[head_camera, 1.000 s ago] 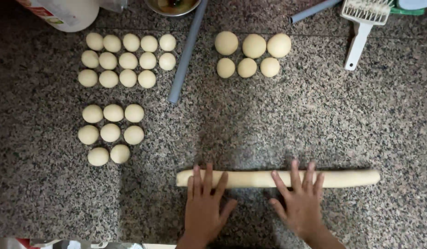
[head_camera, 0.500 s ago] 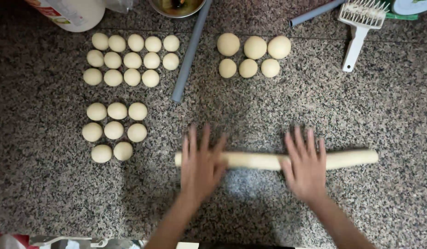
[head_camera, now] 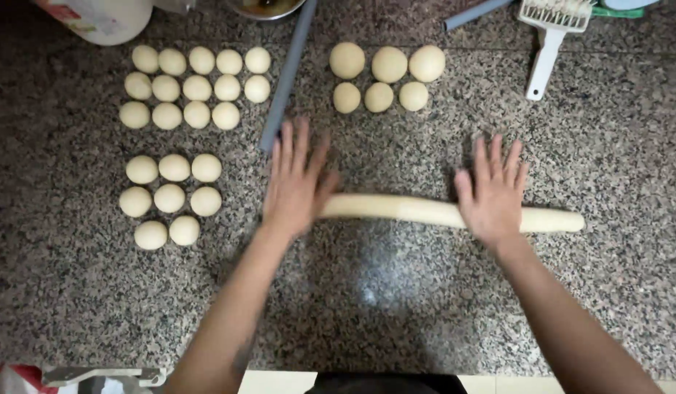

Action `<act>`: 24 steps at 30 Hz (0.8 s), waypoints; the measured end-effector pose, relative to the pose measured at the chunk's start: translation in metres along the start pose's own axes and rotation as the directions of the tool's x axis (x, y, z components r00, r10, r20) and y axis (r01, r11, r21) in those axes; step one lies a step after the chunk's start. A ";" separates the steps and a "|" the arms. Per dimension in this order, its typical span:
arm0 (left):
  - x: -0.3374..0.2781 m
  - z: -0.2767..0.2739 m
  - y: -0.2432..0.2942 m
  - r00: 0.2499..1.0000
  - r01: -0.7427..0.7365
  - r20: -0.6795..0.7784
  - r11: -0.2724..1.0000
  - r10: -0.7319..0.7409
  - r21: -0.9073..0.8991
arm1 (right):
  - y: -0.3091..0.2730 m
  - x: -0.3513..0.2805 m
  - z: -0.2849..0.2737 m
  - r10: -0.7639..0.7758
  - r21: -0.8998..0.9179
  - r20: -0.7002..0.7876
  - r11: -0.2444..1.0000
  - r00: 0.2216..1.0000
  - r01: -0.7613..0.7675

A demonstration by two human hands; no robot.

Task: Shaping a long piece of dough, using a docker tool to texture it, and placing it on a baking tray.

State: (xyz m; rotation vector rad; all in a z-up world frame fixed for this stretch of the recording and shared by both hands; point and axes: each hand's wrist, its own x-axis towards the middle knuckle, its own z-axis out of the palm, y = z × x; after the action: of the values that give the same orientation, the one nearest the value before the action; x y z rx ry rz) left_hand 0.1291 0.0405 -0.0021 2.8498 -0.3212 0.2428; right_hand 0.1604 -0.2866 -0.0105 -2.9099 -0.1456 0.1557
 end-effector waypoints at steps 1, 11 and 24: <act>-0.027 0.000 0.007 1.000 -0.004 0.001 1.000 0.004 0.000 | 0.003 -0.020 0.006 0.004 0.001 -0.002 1.000 1.000 -0.004; -0.149 0.025 0.179 0.998 -0.033 0.038 0.961 0.045 -0.276 | 0.058 -0.181 0.024 -0.306 0.084 -0.117 0.945 0.945 0.316; 0.013 0.043 0.169 0.979 -0.039 0.203 0.998 0.029 0.047 | 0.115 -0.026 -0.012 -0.386 -0.032 -0.124 0.922 0.914 0.385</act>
State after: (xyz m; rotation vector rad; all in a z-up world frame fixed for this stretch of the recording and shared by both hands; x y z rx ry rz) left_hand 0.1066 -0.1332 0.0000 2.9264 -0.4093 -0.0348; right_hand 0.1464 -0.4036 -0.0221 -2.8164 -0.6917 -0.0989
